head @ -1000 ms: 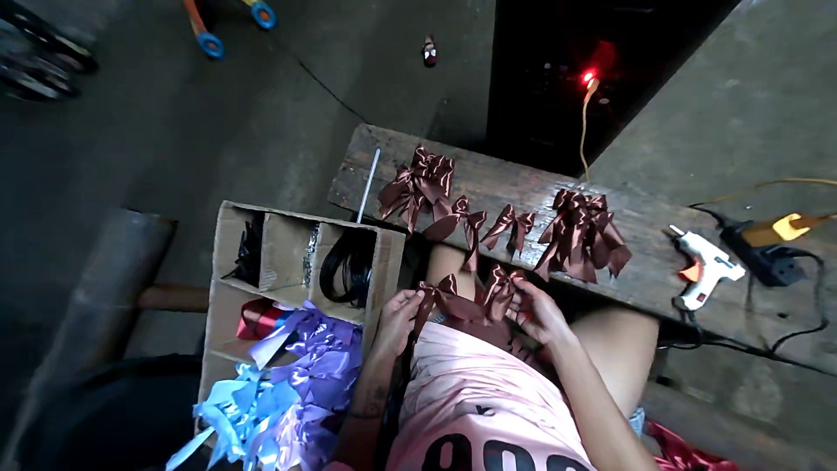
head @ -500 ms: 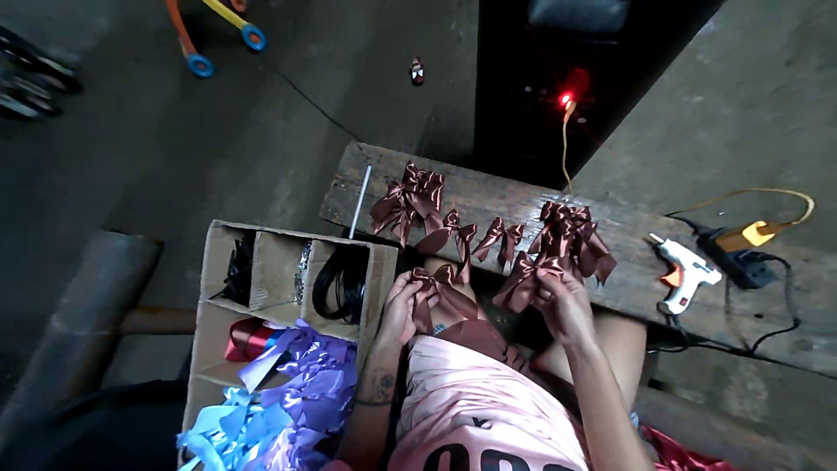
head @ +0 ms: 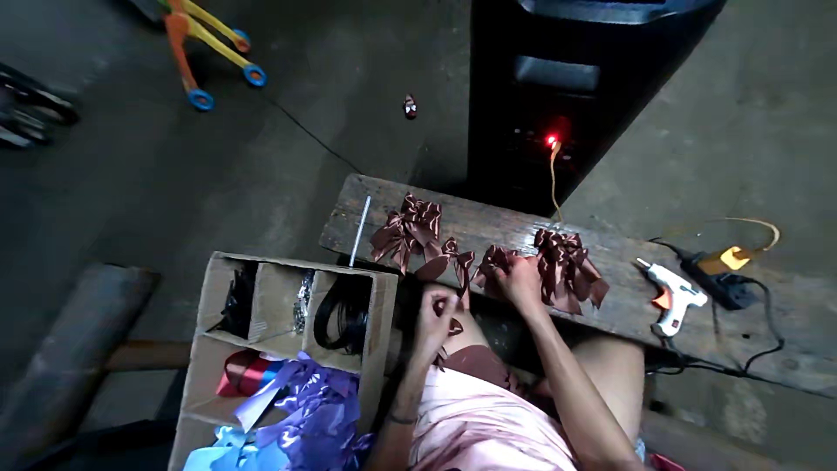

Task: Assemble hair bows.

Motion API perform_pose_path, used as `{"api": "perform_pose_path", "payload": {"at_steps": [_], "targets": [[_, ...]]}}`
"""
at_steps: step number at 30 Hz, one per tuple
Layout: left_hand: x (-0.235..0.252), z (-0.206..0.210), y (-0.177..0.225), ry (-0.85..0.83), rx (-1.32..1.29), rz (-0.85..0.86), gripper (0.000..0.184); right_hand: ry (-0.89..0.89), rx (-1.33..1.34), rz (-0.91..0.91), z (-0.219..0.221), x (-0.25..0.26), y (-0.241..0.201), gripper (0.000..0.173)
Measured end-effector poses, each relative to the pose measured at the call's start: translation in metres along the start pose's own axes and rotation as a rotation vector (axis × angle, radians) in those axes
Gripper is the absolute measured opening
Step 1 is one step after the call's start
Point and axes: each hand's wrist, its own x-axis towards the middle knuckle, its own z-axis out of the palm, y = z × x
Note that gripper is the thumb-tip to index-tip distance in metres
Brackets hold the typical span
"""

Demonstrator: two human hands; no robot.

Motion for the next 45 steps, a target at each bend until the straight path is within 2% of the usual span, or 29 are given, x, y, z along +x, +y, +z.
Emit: {"api": "perform_pose_path", "payload": {"at_steps": [2,3,7,10,12,14,17,20,22,25,27,29,32,35,39,42,45], "targets": [[0.006,0.009,0.0,-0.046,0.248,0.025,0.056,0.013,-0.064,0.015,0.004,0.006,0.0,0.027],[0.008,0.013,0.004,-0.074,0.347,0.009,0.057,0.019,-0.076,0.014,0.0,0.007,-0.003,0.026],[0.01,0.026,0.017,-0.088,0.451,-0.072,0.04,0.133,-0.076,-0.102,-0.032,-0.004,-0.028,0.026],[0.009,0.028,0.01,-0.079,0.438,-0.023,0.039,0.144,0.06,-0.334,-0.047,-0.008,-0.062,0.027],[0.009,0.029,0.004,-0.074,0.453,0.019,0.04,0.062,0.158,-0.468,-0.036,0.013,-0.092,0.026],[0.01,0.03,0.002,-0.088,0.48,0.036,0.04,-0.114,0.142,-0.526,-0.014,0.037,-0.123,0.026],[0.012,0.033,-0.004,-0.085,0.54,0.033,0.04,-0.366,-0.063,-0.499,0.029,0.07,-0.156,0.026],[0.012,0.03,-0.001,-0.077,0.55,0.009,0.039,-0.436,-0.182,-0.458,0.058,0.09,-0.161,0.027],[0.011,0.028,-0.002,-0.067,0.531,0.004,0.039,-0.406,-0.14,-0.442,0.051,0.084,-0.156,0.028],[0.01,0.029,-0.003,-0.047,0.483,0.03,0.039,-0.287,0.059,-0.438,-0.005,0.037,-0.132,0.026],[0.011,0.029,-0.002,-0.035,0.463,0.043,0.039,-0.139,0.145,-0.417,-0.047,-0.002,-0.095,0.025],[0.01,0.028,-0.001,-0.051,0.434,0.038,0.041,0.001,0.154,-0.336,-0.075,-0.015,-0.039,0.026],[0.012,0.029,-0.004,-0.056,0.354,0.047,0.043,0.08,0.113,-0.087,-0.109,-0.016,0.011,0.035],[0.012,0.024,-0.009,-0.026,0.239,0.099,0.044,0.053,0.004,0.071,-0.116,-0.006,0.032,0.036],[0.017,0.009,-0.028,-0.046,-0.15,0.069,0.034,0.137,-0.075,0.092,-0.103,-0.001,0.043,0.036],[0.01,0.001,-0.02,-0.047,-0.423,-0.086,0.035,0.215,-0.091,0.09,-0.096,-0.006,0.043,0.042],[0.002,-0.007,-0.01,-0.105,-0.523,-0.187,0.039,0.34,-0.143,0.042,-0.087,-0.016,0.032,0.045]]}}
